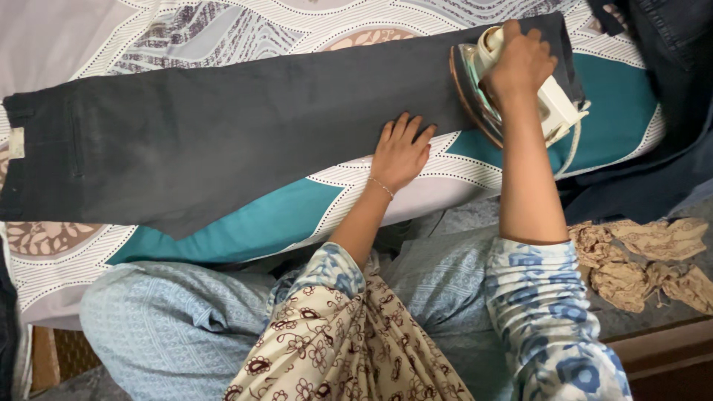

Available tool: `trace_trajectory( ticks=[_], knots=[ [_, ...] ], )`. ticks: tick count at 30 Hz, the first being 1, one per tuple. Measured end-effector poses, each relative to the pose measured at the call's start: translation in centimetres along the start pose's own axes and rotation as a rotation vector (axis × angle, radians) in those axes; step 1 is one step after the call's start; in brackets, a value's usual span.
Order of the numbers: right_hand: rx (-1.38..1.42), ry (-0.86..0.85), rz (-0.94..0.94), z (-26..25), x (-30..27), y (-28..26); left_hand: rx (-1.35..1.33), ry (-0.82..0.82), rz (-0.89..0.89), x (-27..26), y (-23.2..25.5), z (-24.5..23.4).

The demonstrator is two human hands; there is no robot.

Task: The person irons a pair of dark gray pants on a patterned bedsheet, smoothing the fabric and moving the iron along the legs. The person folds the pants after ironing and then picks up another pair of pants to continue ironing.

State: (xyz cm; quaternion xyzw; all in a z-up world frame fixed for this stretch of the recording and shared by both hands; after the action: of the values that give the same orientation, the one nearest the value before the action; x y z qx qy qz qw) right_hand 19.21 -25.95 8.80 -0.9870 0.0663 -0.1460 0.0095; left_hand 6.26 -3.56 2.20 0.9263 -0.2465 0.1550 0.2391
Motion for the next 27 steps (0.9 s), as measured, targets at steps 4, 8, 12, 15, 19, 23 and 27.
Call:
trace_trajectory(
  ticks=[4,8,12,15,19,23,27],
  knots=[
    [-0.029,0.067,-0.016,0.4,0.9,0.9,0.014,-0.017,0.006,0.2,0.2,-0.2],
    [-0.006,0.161,-0.032,0.3,1.5,1.8,0.060,-0.065,0.071,0.1,1.0,-0.1],
    [-0.138,0.262,-0.040,2.4,3.6,4.9,0.098,-0.140,0.155,-0.1,1.5,0.3],
    [-0.168,0.271,-0.043,3.5,4.7,7.0,0.076,-0.163,0.161,-0.2,1.4,0.3],
    [-0.181,0.272,-0.034,2.6,5.5,8.2,0.098,-0.150,0.152,-0.4,1.5,0.3],
    [-0.139,0.272,-0.014,2.0,5.7,9.6,0.108,-0.148,0.153,-0.6,1.3,0.4],
    [-0.090,0.184,-0.003,3.3,5.7,11.6,0.087,-0.111,0.156,-0.5,1.2,0.6]
  ],
)
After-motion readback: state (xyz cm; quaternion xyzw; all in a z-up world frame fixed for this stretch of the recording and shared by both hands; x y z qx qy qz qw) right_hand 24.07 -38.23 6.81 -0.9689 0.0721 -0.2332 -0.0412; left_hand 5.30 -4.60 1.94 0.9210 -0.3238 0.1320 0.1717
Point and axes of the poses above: each hand's wrist, its own x-axis towards the middle knuckle, its own z-axis out of the palm, y = z × x, the point moved 8 cm from there along x, towards the middle knuckle, and after that the axes turned 5 degrees about -z, right-handed, at the moved point
